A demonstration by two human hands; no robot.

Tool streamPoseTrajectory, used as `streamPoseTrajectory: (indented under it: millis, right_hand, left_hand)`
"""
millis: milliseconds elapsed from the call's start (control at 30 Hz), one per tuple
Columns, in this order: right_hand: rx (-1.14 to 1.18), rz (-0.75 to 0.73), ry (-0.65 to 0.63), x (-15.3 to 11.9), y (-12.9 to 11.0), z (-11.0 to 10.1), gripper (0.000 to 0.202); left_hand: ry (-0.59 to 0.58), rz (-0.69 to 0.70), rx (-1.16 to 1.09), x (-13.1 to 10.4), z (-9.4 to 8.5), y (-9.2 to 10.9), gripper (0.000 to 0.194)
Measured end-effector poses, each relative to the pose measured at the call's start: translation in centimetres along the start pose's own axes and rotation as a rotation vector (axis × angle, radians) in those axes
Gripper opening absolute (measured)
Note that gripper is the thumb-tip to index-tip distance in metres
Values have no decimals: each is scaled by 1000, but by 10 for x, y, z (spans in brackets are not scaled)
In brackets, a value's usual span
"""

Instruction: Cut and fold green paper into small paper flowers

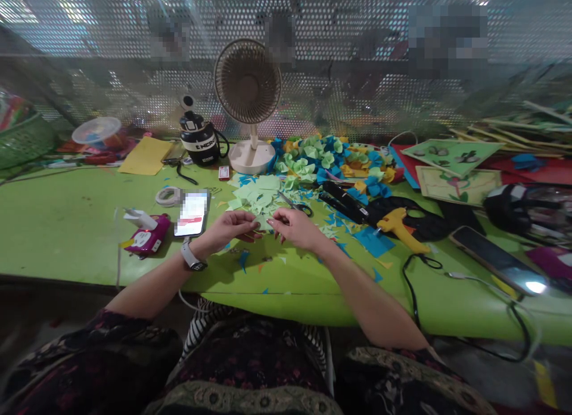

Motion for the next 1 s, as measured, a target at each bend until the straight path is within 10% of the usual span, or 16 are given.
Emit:
streamPoseTrajectory:
  millis: [300,500,767,1000]
  right_hand:
    - [66,14,6,3,3,3,46]
    - [-11,73,151,-7,9,-52,38]
    - [-392,317,-236,-9,52,-52,36]
    - [-574,372,-244,-7,54,-47,27]
  left_hand:
    - [2,-10,23,3,-1,-7,40]
    - [35,-3,71,1,-5,-3,36]
    - [66,-16,113,-1,-6,1,33]
    - [78,-33,108,-2,-5,4,32]
Point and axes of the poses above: each hand's wrist, its own x-axis towards the middle knuckle, its own z-axis out of the palm, y = z × x, the point moved 9 cm from there along x, towards the middle knuckle, and after that the axes turned 7 degrees about -y, right-handed, at the moved point
